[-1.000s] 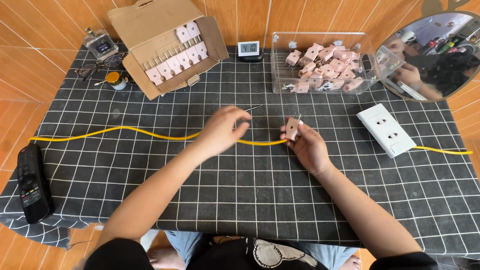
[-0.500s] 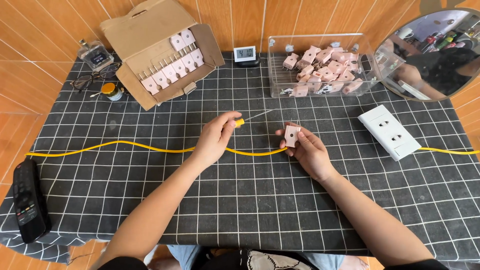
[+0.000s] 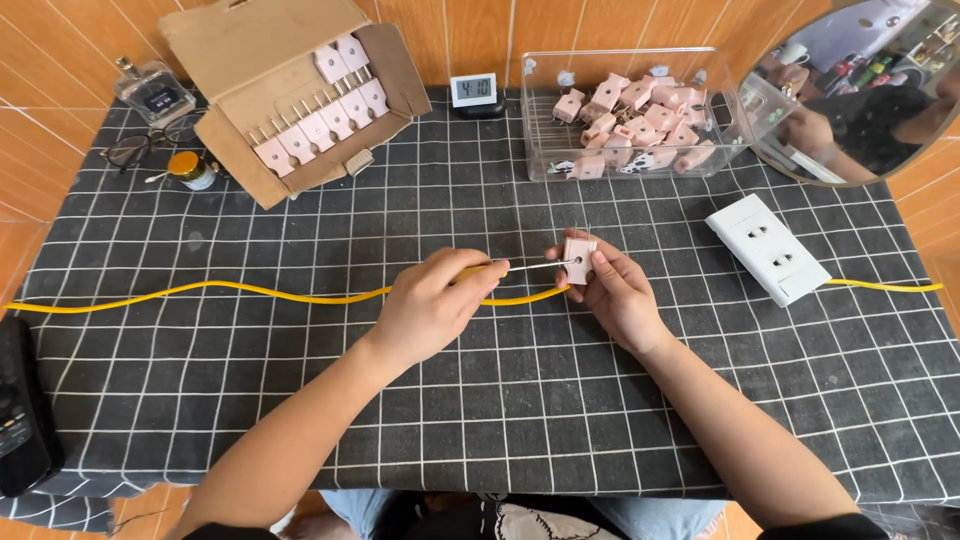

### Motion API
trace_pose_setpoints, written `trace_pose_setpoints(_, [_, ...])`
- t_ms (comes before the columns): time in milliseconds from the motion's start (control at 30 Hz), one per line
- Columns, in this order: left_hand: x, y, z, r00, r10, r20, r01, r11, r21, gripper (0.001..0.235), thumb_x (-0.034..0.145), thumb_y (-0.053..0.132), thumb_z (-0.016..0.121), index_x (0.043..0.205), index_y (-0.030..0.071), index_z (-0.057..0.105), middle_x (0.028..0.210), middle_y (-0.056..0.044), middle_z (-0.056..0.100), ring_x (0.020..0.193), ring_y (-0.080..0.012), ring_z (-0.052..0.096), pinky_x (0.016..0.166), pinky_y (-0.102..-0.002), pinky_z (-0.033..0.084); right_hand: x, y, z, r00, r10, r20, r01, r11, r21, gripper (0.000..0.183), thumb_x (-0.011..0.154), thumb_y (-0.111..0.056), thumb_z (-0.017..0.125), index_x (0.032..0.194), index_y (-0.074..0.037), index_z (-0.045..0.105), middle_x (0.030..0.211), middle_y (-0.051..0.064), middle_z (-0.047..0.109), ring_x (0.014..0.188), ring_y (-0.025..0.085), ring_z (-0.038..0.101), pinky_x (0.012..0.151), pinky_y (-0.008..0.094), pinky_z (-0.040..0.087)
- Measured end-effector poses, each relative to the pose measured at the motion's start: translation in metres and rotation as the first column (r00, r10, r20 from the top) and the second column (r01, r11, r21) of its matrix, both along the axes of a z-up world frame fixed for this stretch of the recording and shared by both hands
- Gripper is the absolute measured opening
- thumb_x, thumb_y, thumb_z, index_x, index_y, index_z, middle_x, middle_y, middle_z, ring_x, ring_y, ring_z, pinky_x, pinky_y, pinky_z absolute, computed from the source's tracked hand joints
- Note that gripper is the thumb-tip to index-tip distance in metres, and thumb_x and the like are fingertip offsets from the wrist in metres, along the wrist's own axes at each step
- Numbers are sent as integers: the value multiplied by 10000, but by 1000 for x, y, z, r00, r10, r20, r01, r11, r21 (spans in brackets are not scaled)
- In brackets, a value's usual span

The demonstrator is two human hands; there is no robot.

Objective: Disassembling an electrical plug using a screwdriver and preparing wires to be connected to the internal terminals.

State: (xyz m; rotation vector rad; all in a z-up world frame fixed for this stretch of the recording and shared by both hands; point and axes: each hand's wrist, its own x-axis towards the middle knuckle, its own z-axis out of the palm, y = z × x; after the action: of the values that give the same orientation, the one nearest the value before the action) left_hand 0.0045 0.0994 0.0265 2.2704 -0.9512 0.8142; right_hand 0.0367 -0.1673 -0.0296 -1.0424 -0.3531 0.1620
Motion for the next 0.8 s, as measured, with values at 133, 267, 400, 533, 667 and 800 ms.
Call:
trace_pose_setpoints(133, [-4,-1,-8,998,10,66,-15,997,73,244,949,42,727,1177,122,761,1021,-90,698,907,-224,719,738,-303,635,-4,1,1,1000,-11,4,11,1000,-7,471,1097,-146,356,1499,87,436,1236,301,660,887,291,721,626,276,429])
trace_pose_setpoints(267, [-6,-3,-2,975,-27,218,2,993,115,245,942,-13,711,1154,97,764,1020,-120,673,851,-238,693,690,-310,622,-4,-1,4,999,2,33,-1,999,-36,475,1097,-133,360,1509,96,416,1243,306,647,904,305,721,648,287,452])
trace_pose_setpoints(400, [-13,-12,6,944,-10,329,-38,989,140,205,999,12,651,1145,108,757,1057,-105,662,850,-217,660,697,-299,615,-5,-1,4,999,12,34,-10,999,-35,478,1099,-137,381,1512,101,415,1245,302,654,921,309,738,661,290,494])
trace_pose_setpoints(533, [-12,-18,8,934,-48,355,12,994,104,179,1008,4,635,1105,90,758,1073,-119,663,862,-245,669,710,-317,624,-3,-2,-1,1000,-9,22,10,1000,-29,469,1096,-133,415,1504,97,435,1244,299,666,928,316,751,685,293,539])
trace_pose_setpoints(667, [-10,-19,0,988,-115,106,119,993,-24,189,991,-31,645,1139,23,749,1037,-139,689,889,-277,713,769,-345,630,-1,-4,-6,987,-159,-30,153,976,-152,471,1070,-133,522,1472,108,490,1185,286,702,890,301,763,741,306,599])
trace_pose_setpoints(800, [4,-8,-23,942,-167,-290,89,960,-266,229,1018,84,644,1223,48,740,886,-138,741,719,-295,745,629,-372,624,-4,-3,-1,980,-198,-6,192,958,-215,478,1032,-104,598,1459,95,516,1154,287,713,879,304,761,780,348,612])
